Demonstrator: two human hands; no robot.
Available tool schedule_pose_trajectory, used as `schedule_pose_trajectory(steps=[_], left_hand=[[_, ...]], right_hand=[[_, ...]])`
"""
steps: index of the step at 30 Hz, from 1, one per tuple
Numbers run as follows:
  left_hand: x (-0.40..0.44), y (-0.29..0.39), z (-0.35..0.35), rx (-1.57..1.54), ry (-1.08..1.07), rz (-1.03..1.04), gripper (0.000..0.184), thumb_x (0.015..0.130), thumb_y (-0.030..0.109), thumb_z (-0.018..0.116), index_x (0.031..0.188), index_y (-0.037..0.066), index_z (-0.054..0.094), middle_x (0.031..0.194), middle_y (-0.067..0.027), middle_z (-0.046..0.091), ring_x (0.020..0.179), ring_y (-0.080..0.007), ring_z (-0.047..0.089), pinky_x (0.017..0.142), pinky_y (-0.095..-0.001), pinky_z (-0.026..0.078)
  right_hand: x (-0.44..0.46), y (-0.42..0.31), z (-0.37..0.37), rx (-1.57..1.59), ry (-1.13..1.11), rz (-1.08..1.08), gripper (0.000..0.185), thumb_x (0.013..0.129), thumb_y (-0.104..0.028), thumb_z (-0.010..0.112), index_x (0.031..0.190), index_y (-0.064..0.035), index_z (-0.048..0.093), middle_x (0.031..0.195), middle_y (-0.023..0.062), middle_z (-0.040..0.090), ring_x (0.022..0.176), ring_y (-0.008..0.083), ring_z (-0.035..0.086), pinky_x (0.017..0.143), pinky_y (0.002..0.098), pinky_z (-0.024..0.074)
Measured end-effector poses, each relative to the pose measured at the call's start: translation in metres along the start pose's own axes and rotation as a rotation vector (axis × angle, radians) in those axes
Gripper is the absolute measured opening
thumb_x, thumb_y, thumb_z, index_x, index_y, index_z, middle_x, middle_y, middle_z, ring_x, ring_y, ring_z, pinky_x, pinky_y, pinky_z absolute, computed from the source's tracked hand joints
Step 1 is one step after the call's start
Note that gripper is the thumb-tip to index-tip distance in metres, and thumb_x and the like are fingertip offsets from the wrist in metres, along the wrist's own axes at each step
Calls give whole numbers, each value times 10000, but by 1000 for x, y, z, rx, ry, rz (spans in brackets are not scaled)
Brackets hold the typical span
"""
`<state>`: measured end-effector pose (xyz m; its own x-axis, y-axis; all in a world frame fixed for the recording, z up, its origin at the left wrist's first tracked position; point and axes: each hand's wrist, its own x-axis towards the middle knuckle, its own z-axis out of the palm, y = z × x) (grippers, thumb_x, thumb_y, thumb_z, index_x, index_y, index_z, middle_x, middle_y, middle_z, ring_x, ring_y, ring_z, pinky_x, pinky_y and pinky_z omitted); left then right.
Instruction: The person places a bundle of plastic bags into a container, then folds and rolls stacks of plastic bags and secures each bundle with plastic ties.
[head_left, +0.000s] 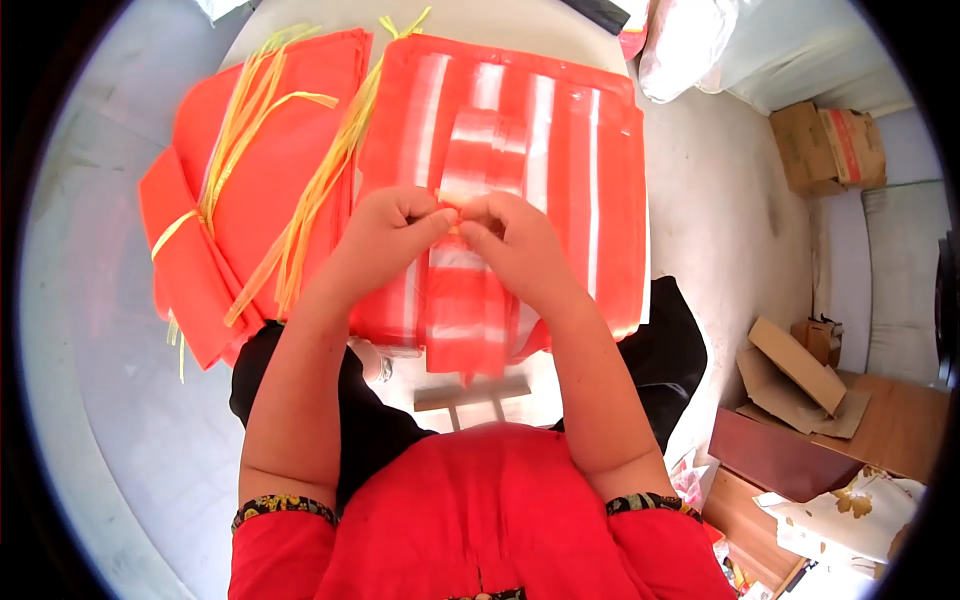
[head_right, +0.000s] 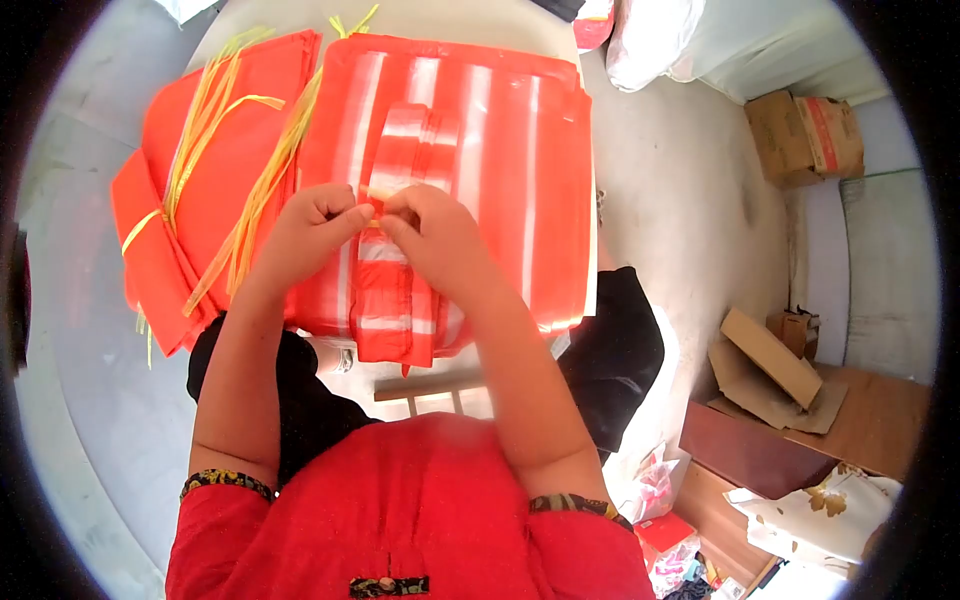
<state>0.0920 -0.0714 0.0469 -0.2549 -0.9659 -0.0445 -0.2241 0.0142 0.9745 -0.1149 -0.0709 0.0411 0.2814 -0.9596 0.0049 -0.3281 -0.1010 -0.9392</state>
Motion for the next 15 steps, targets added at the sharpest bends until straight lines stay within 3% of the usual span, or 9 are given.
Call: schedule_pose_trajectory(steps=[6, 11, 14, 15], left_hand=[[-3, 4, -5, -159, -102, -6, 354, 1055, 238, 650, 780, 29, 574, 757, 50, 433, 718, -61, 386, 651, -272, 351], [-8, 4, -3, -466, -47, -52, 319, 1095, 306, 575, 1008, 45, 737, 823, 42, 580, 730, -67, 465, 714, -249, 408], [-6, 21, -4, -442, 53, -58, 225, 1058, 220, 631, 1132, 40, 742, 896, 17, 658, 759, -93, 537, 732, -265, 461], [-5, 18, 0, -260, 48, 21, 210, 1024, 179, 646, 1148, 35, 736, 924, -18, 680, 794, -133, 591, 740, -298, 489]], right_hand=[[-6, -15, 7, -289, -64, -167, 129, 995, -161, 656, 1014, -34, 658, 965, 143, 674, 907, 365, 657, 775, 451, 527], [-6, -7, 12, -222, -50, -19, 112, 1045, -143, 557, 1096, -48, 590, 954, 179, 676, 917, 405, 661, 784, 471, 524], [-8, -3, 14, -132, -13, 44, 125, 1062, -145, 519, 1133, -53, 566, 954, 202, 687, 910, 409, 673, 784, 475, 524], [-8, -1, 15, -107, 6, 57, 131, 1066, -147, 510, 1143, -54, 560, 953, 209, 691, 904, 408, 678, 782, 475, 524]])
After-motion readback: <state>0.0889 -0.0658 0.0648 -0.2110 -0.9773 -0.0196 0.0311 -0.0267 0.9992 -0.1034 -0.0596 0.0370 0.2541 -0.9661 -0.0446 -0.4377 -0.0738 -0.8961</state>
